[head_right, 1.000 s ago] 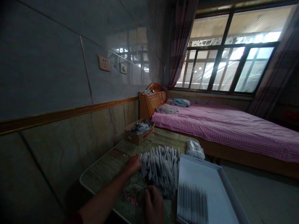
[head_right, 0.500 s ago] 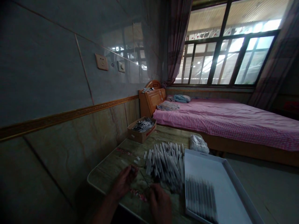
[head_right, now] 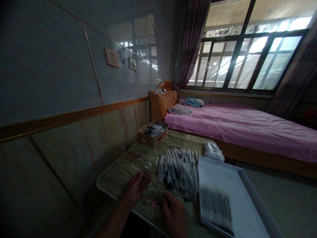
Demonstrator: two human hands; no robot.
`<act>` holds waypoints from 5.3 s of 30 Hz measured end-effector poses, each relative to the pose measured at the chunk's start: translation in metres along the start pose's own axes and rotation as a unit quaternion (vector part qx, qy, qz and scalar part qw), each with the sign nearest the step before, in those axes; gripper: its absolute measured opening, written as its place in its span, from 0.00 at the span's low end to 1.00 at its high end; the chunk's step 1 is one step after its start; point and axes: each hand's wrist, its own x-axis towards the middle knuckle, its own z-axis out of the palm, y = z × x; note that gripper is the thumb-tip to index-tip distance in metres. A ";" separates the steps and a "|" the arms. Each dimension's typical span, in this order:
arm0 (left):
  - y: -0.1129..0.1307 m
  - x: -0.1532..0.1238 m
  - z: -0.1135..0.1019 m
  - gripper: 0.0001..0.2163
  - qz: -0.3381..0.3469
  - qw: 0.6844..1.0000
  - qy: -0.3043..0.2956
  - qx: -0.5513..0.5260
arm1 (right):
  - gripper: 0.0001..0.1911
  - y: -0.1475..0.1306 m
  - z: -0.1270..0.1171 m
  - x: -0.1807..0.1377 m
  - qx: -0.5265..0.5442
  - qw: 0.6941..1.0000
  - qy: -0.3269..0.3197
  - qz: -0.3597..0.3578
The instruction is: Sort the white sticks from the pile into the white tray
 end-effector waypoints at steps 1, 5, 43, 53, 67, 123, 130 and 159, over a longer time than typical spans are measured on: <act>-0.001 0.000 0.000 0.11 0.002 1.000 0.002 -0.002 | 0.16 0.002 0.000 0.000 -0.002 1.000 0.005 0.000; -0.002 0.001 -0.001 0.12 0.006 1.000 0.003 -0.010 | 0.15 0.007 0.000 0.000 -0.009 1.000 0.005 -0.017; -0.003 -0.017 -0.021 0.22 -0.074 0.991 -0.102 0.055 | 0.09 -0.050 0.024 0.050 0.060 0.986 -0.141 0.069; 0.005 -0.016 -0.020 0.16 -0.064 0.994 -0.015 -0.083 | 0.15 -0.054 0.033 0.070 0.099 0.993 -0.060 -0.030; 0.005 -0.018 -0.017 0.21 -0.071 0.995 0.001 -0.069 | 0.15 -0.057 0.045 0.094 -0.491 0.856 -0.110 -0.120; -0.029 -0.032 0.020 0.21 -0.013 0.994 0.024 0.108 | 0.14 -0.004 0.036 0.037 0.279 0.953 0.096 0.072; -0.028 -0.031 0.022 0.22 -0.020 0.990 0.011 0.137 | 0.11 0.001 0.042 0.040 0.291 0.947 0.124 0.056; -0.039 -0.030 0.010 0.21 0.042 0.980 -0.019 0.192 | 0.15 0.002 0.028 0.020 -0.073 0.985 0.113 -0.108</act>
